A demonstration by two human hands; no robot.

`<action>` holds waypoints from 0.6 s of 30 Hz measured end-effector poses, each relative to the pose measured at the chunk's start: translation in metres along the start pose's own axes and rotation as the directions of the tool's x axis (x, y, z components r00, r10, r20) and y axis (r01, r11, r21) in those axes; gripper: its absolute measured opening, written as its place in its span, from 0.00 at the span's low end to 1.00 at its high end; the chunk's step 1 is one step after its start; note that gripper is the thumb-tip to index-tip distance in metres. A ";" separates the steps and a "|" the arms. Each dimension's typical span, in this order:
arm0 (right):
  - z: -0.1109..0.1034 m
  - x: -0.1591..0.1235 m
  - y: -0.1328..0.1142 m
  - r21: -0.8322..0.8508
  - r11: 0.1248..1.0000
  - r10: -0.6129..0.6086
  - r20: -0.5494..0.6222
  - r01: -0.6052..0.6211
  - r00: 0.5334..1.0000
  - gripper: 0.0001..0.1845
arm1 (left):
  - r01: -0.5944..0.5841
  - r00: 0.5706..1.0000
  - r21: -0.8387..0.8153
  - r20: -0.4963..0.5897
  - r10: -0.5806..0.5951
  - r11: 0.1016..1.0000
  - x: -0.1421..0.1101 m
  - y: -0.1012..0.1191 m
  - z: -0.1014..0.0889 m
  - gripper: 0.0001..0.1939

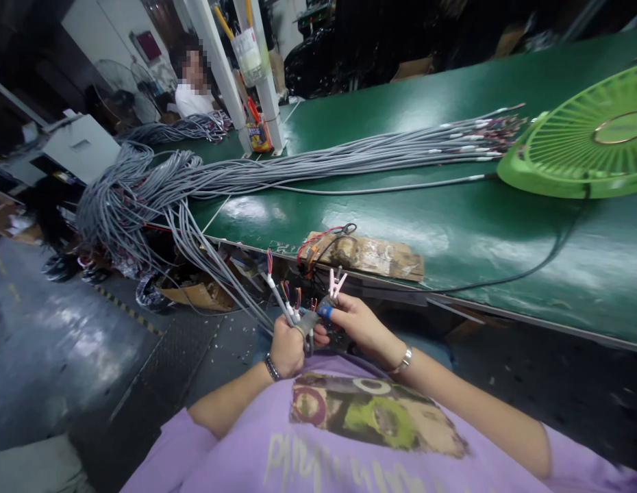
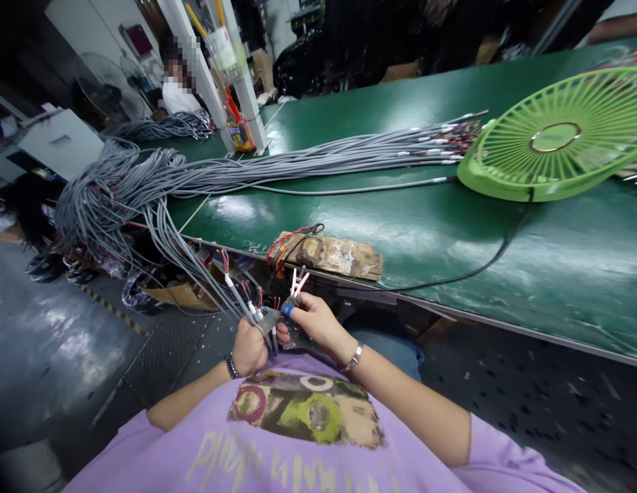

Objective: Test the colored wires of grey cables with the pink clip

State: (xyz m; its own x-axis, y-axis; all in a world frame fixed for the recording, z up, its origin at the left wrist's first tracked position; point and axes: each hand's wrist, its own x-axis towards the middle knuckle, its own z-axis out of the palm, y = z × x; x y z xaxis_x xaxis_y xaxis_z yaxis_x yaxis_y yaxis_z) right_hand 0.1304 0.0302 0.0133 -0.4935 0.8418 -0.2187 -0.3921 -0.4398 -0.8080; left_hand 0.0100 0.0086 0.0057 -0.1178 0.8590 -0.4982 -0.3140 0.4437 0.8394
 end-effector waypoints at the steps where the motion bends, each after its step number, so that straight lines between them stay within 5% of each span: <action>1: 0.001 0.000 0.001 0.018 1.000 -0.002 -0.012 0.002 1.000 0.21 | 0.000 1.000 -0.008 -0.006 0.000 1.000 0.000 0.000 0.000 0.25; 10: -0.031 0.008 0.016 0.032 0.999 0.003 -0.133 0.001 0.991 0.18 | -0.020 0.998 0.005 0.052 0.020 1.000 -0.003 0.010 -0.004 0.24; 18: -0.034 0.022 -0.004 0.186 0.982 -0.010 -0.150 0.038 0.989 0.26 | -0.009 0.986 -0.008 0.165 0.010 1.000 -0.003 0.017 0.006 0.22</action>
State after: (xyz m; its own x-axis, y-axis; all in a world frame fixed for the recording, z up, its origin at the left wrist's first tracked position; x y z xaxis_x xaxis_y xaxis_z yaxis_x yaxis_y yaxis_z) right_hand 0.1474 0.0615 -0.0065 -0.3678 0.8834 -0.2903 -0.5482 -0.4582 -0.6997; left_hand 0.0103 0.0152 0.0224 0.0359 0.8936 -0.4474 -0.3203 0.4344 0.8419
